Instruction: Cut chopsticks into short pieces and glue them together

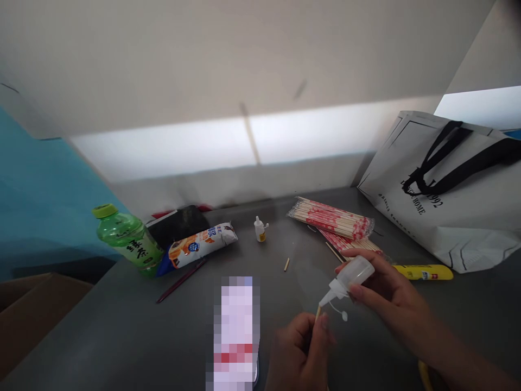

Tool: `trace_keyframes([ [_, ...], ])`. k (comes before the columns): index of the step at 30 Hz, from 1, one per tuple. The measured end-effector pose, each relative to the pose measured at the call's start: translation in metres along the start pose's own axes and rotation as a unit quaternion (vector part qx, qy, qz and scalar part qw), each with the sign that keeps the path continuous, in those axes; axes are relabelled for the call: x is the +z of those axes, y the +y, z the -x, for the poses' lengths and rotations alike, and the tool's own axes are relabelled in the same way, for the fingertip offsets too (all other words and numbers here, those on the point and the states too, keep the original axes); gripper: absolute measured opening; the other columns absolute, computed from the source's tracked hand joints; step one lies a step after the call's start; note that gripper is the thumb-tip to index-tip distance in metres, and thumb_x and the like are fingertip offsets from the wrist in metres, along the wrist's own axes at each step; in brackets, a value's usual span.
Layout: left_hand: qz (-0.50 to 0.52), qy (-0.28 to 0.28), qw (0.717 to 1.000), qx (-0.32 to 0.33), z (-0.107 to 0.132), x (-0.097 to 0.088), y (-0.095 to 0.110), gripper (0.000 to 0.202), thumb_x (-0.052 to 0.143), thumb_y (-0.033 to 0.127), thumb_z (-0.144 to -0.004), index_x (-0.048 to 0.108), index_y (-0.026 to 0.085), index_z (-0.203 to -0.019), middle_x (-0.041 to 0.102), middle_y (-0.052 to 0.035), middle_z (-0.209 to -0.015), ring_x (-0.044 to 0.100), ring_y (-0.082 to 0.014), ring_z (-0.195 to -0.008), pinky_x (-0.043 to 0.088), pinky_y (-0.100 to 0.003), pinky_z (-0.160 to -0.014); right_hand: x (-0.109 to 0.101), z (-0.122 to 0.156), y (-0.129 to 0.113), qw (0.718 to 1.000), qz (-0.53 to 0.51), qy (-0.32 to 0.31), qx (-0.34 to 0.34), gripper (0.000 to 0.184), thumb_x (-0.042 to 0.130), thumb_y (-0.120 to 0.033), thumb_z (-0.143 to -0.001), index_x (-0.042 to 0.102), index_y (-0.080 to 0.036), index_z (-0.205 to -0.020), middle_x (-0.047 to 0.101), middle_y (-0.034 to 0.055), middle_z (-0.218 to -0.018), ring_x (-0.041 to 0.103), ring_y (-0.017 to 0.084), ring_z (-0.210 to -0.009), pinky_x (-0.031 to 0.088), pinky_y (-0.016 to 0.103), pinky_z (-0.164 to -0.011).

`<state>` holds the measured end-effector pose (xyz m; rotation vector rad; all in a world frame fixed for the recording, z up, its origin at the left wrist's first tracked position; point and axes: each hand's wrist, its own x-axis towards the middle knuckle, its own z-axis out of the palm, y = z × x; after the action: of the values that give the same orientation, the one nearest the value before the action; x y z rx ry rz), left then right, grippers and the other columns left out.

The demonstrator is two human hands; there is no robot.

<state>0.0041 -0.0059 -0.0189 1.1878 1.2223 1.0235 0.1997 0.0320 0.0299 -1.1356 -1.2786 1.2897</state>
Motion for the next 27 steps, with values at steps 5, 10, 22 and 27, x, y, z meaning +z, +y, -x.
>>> trace_keyframes([
  [5,-0.017,-0.007,1.0,0.024,-0.001,0.0,0.0,0.07,0.05,0.085,-0.084,0.064,0.019,-0.068,0.043,0.0039,-0.052,0.036,-0.0119,-0.049,0.021,-0.024,-0.047,0.002,-0.001,0.0,1.0,-0.006,0.002,0.001,0.047,0.081,-0.042,-0.084,0.063,-0.037,-0.127,0.075,0.0042,-0.113,0.069,0.026,-0.097,0.06,0.034,-0.078],
  [10,-0.028,-0.01,0.999,0.021,-0.003,0.0,-0.003,0.071,0.047,0.087,-0.084,0.062,0.019,-0.069,0.039,0.0055,-0.049,0.034,-0.0118,-0.048,0.02,-0.025,-0.046,0.002,-0.002,0.002,1.0,-0.005,0.008,-0.006,0.047,0.08,-0.043,-0.084,0.064,-0.037,-0.127,0.076,0.0031,-0.111,0.069,0.024,-0.094,0.06,0.033,-0.076],
  [22,-0.001,-0.016,1.0,0.013,-0.003,-0.002,0.007,0.066,0.052,0.083,-0.085,0.064,0.02,-0.07,0.042,0.0054,-0.044,0.041,-0.0125,-0.045,0.028,-0.024,-0.045,0.012,0.001,-0.003,0.998,-0.041,0.044,-0.008,0.038,0.08,-0.042,-0.084,0.068,-0.035,-0.12,0.076,0.0037,-0.107,0.066,0.022,-0.087,0.057,0.03,-0.072],
  [27,-0.011,-0.009,1.0,0.012,-0.002,-0.002,0.009,0.066,0.051,0.084,-0.085,0.063,0.02,-0.069,0.042,0.0053,-0.046,0.042,-0.0131,-0.047,0.029,-0.024,-0.047,0.002,-0.002,0.003,1.0,-0.018,0.016,0.0,0.044,0.081,-0.043,-0.084,0.065,-0.035,-0.125,0.074,0.004,-0.112,0.069,0.022,-0.093,0.06,0.032,-0.078],
])
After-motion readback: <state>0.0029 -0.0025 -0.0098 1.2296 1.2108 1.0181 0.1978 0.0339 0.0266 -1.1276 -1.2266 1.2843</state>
